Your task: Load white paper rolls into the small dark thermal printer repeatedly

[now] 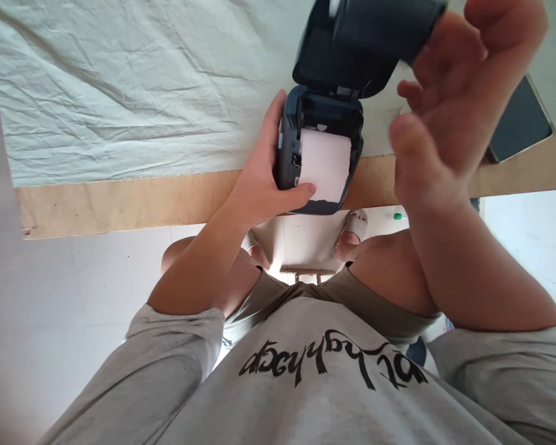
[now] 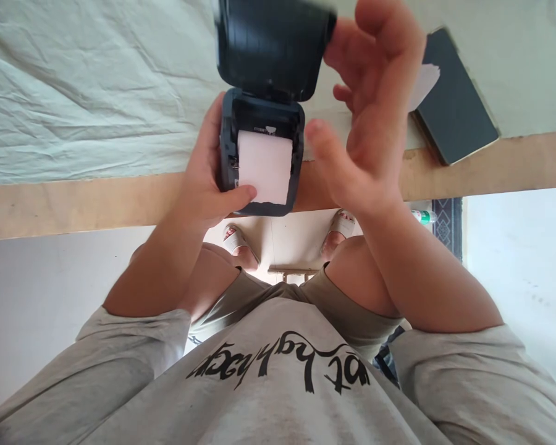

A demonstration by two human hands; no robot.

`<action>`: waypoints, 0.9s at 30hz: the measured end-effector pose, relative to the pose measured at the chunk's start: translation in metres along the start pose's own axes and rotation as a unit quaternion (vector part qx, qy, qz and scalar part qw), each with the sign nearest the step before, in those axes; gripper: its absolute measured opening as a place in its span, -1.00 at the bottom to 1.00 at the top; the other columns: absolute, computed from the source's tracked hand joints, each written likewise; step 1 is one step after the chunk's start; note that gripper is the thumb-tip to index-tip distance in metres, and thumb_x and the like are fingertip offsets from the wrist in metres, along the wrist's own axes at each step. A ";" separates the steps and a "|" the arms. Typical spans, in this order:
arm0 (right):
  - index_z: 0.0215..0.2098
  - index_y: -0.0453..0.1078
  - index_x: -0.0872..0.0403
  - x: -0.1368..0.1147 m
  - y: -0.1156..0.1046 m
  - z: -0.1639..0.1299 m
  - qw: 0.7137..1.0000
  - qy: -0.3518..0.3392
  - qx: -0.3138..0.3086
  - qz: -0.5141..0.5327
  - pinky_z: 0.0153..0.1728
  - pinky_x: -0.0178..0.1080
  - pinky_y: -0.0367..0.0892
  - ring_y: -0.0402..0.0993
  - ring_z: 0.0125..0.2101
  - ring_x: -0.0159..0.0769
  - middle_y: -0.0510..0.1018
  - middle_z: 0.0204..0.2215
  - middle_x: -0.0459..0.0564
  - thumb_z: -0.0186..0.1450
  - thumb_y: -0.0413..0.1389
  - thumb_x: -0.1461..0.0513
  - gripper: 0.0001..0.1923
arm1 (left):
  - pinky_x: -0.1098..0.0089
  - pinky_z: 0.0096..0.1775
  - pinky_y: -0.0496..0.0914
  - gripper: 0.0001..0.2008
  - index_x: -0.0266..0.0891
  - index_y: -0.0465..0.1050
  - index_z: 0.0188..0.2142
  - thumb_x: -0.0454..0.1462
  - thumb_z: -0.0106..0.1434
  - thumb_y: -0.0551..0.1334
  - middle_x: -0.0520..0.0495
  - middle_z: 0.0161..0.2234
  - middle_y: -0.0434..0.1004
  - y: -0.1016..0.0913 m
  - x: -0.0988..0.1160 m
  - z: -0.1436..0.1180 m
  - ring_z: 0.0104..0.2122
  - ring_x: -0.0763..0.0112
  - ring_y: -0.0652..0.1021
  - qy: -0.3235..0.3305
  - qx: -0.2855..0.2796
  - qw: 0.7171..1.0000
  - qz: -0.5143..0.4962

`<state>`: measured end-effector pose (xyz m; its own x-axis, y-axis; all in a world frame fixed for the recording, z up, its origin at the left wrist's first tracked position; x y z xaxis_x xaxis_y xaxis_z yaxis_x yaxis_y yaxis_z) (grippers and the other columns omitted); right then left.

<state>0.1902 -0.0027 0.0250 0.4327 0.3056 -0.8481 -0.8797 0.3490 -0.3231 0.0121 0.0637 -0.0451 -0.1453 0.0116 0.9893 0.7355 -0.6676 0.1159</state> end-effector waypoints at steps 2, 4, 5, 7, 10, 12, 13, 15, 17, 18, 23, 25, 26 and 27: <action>0.16 0.15 -0.31 0.000 -0.005 0.000 0.998 -0.022 0.048 0.024 0.04 -0.13 0.38 0.36 0.12 -0.24 0.23 0.15 -0.18 0.31 -0.01 -0.07 -0.54 | 0.19 0.05 0.50 0.08 0.14 0.01 0.35 -0.22 -0.14 0.44 0.02 0.29 0.25 -0.001 -0.001 0.001 0.14 0.11 0.46 -0.013 0.007 1.000 0.005; 0.09 0.27 -0.27 0.005 -0.005 0.000 0.998 -0.005 0.054 0.041 0.09 -0.12 0.39 0.39 0.07 -0.26 0.31 0.06 -0.14 0.33 -0.01 -0.05 -0.63 | 0.19 0.07 0.50 0.10 0.15 0.03 0.34 -0.23 -0.19 0.46 0.02 0.27 0.26 -0.001 -0.001 0.002 0.14 0.10 0.46 -0.011 0.006 1.000 0.000; 0.07 0.29 -0.26 0.009 -0.001 0.000 0.998 0.010 0.031 0.050 0.13 -0.11 0.37 0.39 0.07 -0.26 0.35 0.03 -0.12 0.33 0.01 -0.05 -0.64 | 0.19 0.09 0.49 0.10 0.16 0.06 0.32 -0.23 -0.21 0.47 0.03 0.27 0.26 -0.001 -0.001 0.003 0.15 0.10 0.45 -0.003 0.003 1.000 -0.006; 0.08 0.28 -0.24 0.017 0.010 -0.002 0.996 0.027 -0.029 0.079 0.17 -0.10 0.35 0.34 0.14 -0.25 0.38 0.03 -0.09 0.31 0.05 -0.06 -0.61 | 0.19 0.12 0.48 0.06 0.22 0.11 0.28 -0.20 -0.21 0.49 0.08 0.27 0.25 0.000 -0.001 0.004 0.19 0.10 0.43 0.019 -0.006 1.000 -0.023; 0.17 0.15 -0.25 0.026 0.026 -0.004 0.987 0.033 -0.121 0.105 0.08 -0.13 0.40 0.35 0.11 -0.25 0.33 0.12 -0.09 0.27 0.09 -0.08 -0.47 | 0.16 0.13 0.47 -0.10 0.25 0.15 0.22 -0.04 -0.11 0.46 0.10 0.21 0.32 0.004 0.000 0.003 0.19 0.11 0.43 0.039 -0.015 0.998 -0.047; 0.21 0.07 -0.26 0.030 0.033 -0.006 0.981 0.040 -0.165 0.094 0.01 -0.14 0.41 0.38 0.00 -0.27 0.31 0.11 -0.10 0.26 0.10 -0.11 -0.39 | 0.18 0.07 0.50 -0.27 0.18 0.22 0.17 0.04 0.01 0.39 0.06 0.09 0.42 0.007 0.003 0.000 0.10 0.16 0.50 0.032 0.001 0.999 -0.043; 0.22 0.05 -0.26 0.030 0.035 -0.006 0.979 0.040 -0.179 0.088 -0.02 -0.14 0.41 0.39 -0.05 -0.28 0.31 0.10 -0.10 0.24 0.12 -0.13 -0.36 | 0.21 0.05 0.50 -0.36 0.13 0.26 0.14 0.03 0.08 0.37 0.03 0.03 0.45 0.007 0.005 -0.002 0.06 0.20 0.52 0.012 0.018 0.999 -0.034; 0.20 0.06 -0.25 0.029 0.036 -0.007 0.976 0.046 -0.192 0.089 -0.06 -0.17 0.40 0.37 -0.10 -0.30 0.30 0.08 -0.10 0.20 0.15 -0.15 -0.32 | 0.33 -0.03 0.51 -0.51 0.05 0.32 0.09 -0.05 0.17 0.33 0.01 -0.07 0.47 0.009 0.009 -0.005 -0.03 0.31 0.54 -0.028 0.039 0.998 -0.030; 0.19 0.07 -0.24 0.028 0.036 -0.007 0.972 0.062 -0.200 0.103 -0.12 -0.20 0.42 0.38 -0.14 -0.32 0.31 0.06 -0.10 0.17 0.18 -0.16 -0.30 | 0.42 -0.14 0.50 -0.56 0.02 0.34 0.05 -0.09 0.19 0.33 0.02 -0.13 0.46 0.013 0.015 -0.007 -0.12 0.39 0.54 -0.040 0.040 0.998 -0.041; 0.19 0.06 -0.23 0.028 0.036 -0.007 0.971 0.069 -0.203 0.105 -0.13 -0.22 0.43 0.39 -0.14 -0.33 0.31 0.06 -0.09 0.17 0.19 -0.15 -0.29 | 0.45 -0.19 0.48 -0.56 0.02 0.34 0.05 -0.10 0.19 0.33 0.02 -0.15 0.45 0.014 0.018 -0.007 -0.15 0.41 0.54 -0.041 0.039 0.997 -0.047; 0.21 0.02 -0.16 0.026 0.036 -0.007 0.976 0.063 -0.193 0.075 -0.08 -0.24 0.45 0.38 -0.07 -0.34 0.26 0.15 -0.08 0.20 0.18 -0.10 -0.29 | 0.44 -0.26 0.42 -0.66 0.01 0.37 -0.01 -0.11 0.22 0.28 0.03 -0.21 0.45 0.017 0.022 -0.006 -0.25 0.44 0.53 -0.047 0.062 0.995 -0.062; 0.21 0.02 -0.14 0.026 0.035 -0.006 0.979 0.057 -0.189 0.054 -0.06 -0.19 0.44 0.39 -0.08 -0.33 0.29 0.15 -0.07 0.21 0.16 -0.10 -0.30 | 0.42 -0.28 0.40 -0.71 -0.04 0.40 -0.04 -0.10 0.25 0.23 0.01 -0.23 0.46 0.019 0.022 -0.004 -0.25 0.42 0.53 -0.055 0.074 0.991 -0.095; 0.21 0.02 -0.13 0.026 0.035 -0.006 0.980 0.055 -0.184 0.047 -0.05 -0.18 0.43 0.40 -0.08 -0.32 0.31 0.14 -0.07 0.21 0.15 -0.10 -0.30 | 0.39 -0.29 0.40 -0.71 -0.08 0.41 -0.05 -0.08 0.28 0.17 -0.01 -0.24 0.46 0.019 0.022 -0.002 -0.24 0.39 0.53 -0.062 0.077 0.988 -0.116; 0.20 0.03 -0.13 0.026 0.034 -0.005 0.981 0.053 -0.181 0.044 -0.03 -0.17 0.42 0.40 -0.07 -0.31 0.32 0.14 -0.07 0.21 0.15 -0.09 -0.31 | 0.36 -0.29 0.41 -0.68 -0.11 0.43 -0.08 -0.05 0.29 0.12 -0.04 -0.25 0.47 0.020 0.021 -0.001 -0.21 0.33 0.54 -0.070 0.073 0.985 -0.138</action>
<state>0.1705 0.0126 -0.0099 0.3461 0.2198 -0.9121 -0.9334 -0.0174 -0.3584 0.0236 0.0500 -0.0222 -0.2679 0.2873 0.9196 0.7699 -0.5100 0.3836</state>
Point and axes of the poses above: each hand's wrist, its own z-axis towards the middle knuckle, its own y-axis out of the palm, x = y × z, the point moved 6 cm from there along z, towards the middle knuckle
